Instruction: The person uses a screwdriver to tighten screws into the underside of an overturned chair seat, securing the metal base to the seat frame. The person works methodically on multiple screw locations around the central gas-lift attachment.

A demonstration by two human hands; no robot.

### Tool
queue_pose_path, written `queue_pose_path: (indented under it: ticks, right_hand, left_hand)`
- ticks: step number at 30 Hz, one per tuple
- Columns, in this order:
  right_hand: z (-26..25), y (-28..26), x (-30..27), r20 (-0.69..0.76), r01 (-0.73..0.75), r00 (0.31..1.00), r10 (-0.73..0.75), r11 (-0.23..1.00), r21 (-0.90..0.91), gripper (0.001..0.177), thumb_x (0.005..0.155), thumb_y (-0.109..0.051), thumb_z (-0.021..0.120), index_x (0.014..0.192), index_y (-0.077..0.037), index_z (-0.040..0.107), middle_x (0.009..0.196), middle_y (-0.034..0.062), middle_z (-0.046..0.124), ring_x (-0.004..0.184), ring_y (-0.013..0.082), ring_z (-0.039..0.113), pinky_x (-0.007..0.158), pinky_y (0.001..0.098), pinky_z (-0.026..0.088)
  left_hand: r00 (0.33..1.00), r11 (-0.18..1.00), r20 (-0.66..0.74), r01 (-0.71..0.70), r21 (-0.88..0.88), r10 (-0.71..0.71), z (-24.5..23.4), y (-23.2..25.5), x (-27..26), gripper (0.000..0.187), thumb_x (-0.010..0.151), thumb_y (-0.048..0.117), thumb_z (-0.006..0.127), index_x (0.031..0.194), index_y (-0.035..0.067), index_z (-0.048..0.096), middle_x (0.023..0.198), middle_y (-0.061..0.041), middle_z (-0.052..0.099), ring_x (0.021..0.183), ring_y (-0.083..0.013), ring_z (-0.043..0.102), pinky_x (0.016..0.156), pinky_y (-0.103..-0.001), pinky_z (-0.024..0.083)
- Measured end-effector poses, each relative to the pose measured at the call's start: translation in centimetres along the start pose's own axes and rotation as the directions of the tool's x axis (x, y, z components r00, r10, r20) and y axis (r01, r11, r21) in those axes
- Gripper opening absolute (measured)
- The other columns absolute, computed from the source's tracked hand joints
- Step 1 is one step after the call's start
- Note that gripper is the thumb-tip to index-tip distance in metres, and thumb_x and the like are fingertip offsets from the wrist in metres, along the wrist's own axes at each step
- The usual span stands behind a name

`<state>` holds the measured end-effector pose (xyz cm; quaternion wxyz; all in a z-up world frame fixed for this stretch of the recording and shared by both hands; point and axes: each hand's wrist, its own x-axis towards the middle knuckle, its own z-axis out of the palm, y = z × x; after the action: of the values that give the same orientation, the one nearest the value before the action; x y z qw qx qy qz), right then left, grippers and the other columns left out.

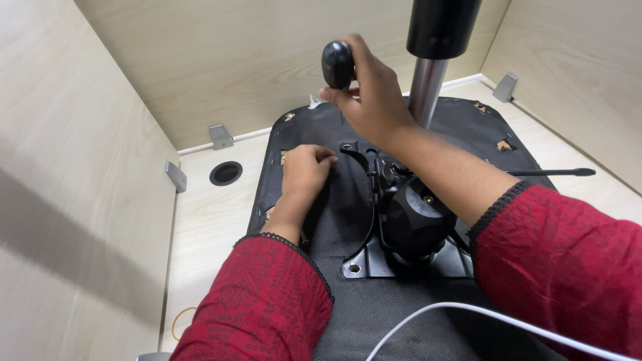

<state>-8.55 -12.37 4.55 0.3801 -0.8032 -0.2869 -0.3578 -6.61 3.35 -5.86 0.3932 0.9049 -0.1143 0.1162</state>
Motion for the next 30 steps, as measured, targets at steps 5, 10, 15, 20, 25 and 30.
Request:
queue_pose_path:
  ticks: [5,10,15,20,25,30]
  right_hand:
    - [-0.8,-2.0,-0.1,0.068,0.04,0.997,-0.038,0.999,-0.036,0.052,0.093,-0.015,0.081,0.132,-0.011,0.047,0.117,0.0103,0.065,0.106,0.0251,0.072,0.086,0.0339,0.061]
    - [-1.5,-3.7,-0.7,0.159,0.013,0.987,-0.001,0.997,-0.075,0.047,0.091,-0.014,0.081,0.127,-0.013,0.051,0.109,0.0085,0.068,0.103,0.0265,0.073,0.09,0.0395,0.063]
    - [-2.8,-6.4,-1.8,0.263,0.075,0.963,-0.053,0.994,-0.077,0.049,0.088,-0.007,0.078,0.13,-0.011,0.053,0.12,0.015,0.065,0.109,0.032,0.069,0.087,0.0425,0.057]
    - [-4.9,-8.9,-2.3,0.323,0.046,0.946,-0.042,0.999,-0.006,0.049,0.084,-0.003,0.077,0.128,-0.011,0.057,0.123,0.0149,0.066,0.116,0.0331,0.066,0.094,0.0428,0.056]
    - [-7.4,-9.5,-2.6,0.266,-0.035,0.963,-0.033,0.968,0.247,0.05,0.084,0.0,0.079,0.128,-0.01,0.057,0.128,0.0111,0.065,0.124,0.028,0.065,0.104,0.0413,0.053]
    - [-10.7,-7.9,-3.9,0.308,-0.328,0.937,0.168,0.729,0.6,0.042,0.09,0.001,0.072,0.126,-0.014,0.058,0.126,0.0052,0.065,0.123,0.02,0.067,0.103,0.0365,0.055]
  left_hand:
    - [0.999,0.999,0.039,0.021,-0.025,-0.021,-0.8,-0.1,-0.4,0.019,0.081,0.017,0.077,0.098,0.013,0.081,0.094,-0.012,0.078,0.091,-0.025,0.076,0.088,-0.034,0.056]
    - [0.998,0.997,0.054,0.03,-0.068,-0.026,-1.2,-0.6,-0.8,0.019,0.082,0.015,0.074,0.1,0.013,0.081,0.098,-0.012,0.079,0.095,-0.0247,0.076,0.089,-0.034,0.056]
    - [0.99,0.989,0.065,0.129,-0.073,-0.125,-2.0,0.0,-2.5,0.017,0.088,0.021,0.072,0.1,0.011,0.078,0.1,-0.012,0.078,0.095,-0.025,0.075,0.088,-0.036,0.056]
    - [0.97,0.963,0.068,0.241,-0.12,-0.234,-3.5,1.3,-5.3,0.017,0.094,0.024,0.065,0.102,0.01,0.072,0.091,-0.01,0.079,0.089,-0.022,0.075,0.083,-0.036,0.055]
    - [0.962,0.919,0.11,0.27,-0.288,-0.248,-3.5,2.5,-8.6,0.017,0.091,0.021,0.067,0.101,0.009,0.07,0.09,-0.007,0.08,0.084,-0.0159,0.077,0.08,-0.032,0.057]
    - [0.962,0.927,-0.009,0.26,-0.272,-0.272,-2.8,3.8,-11.3,0.034,0.084,0.016,0.074,0.116,0.01,0.067,0.094,-0.008,0.079,0.089,-0.0185,0.075,0.082,-0.032,0.057]
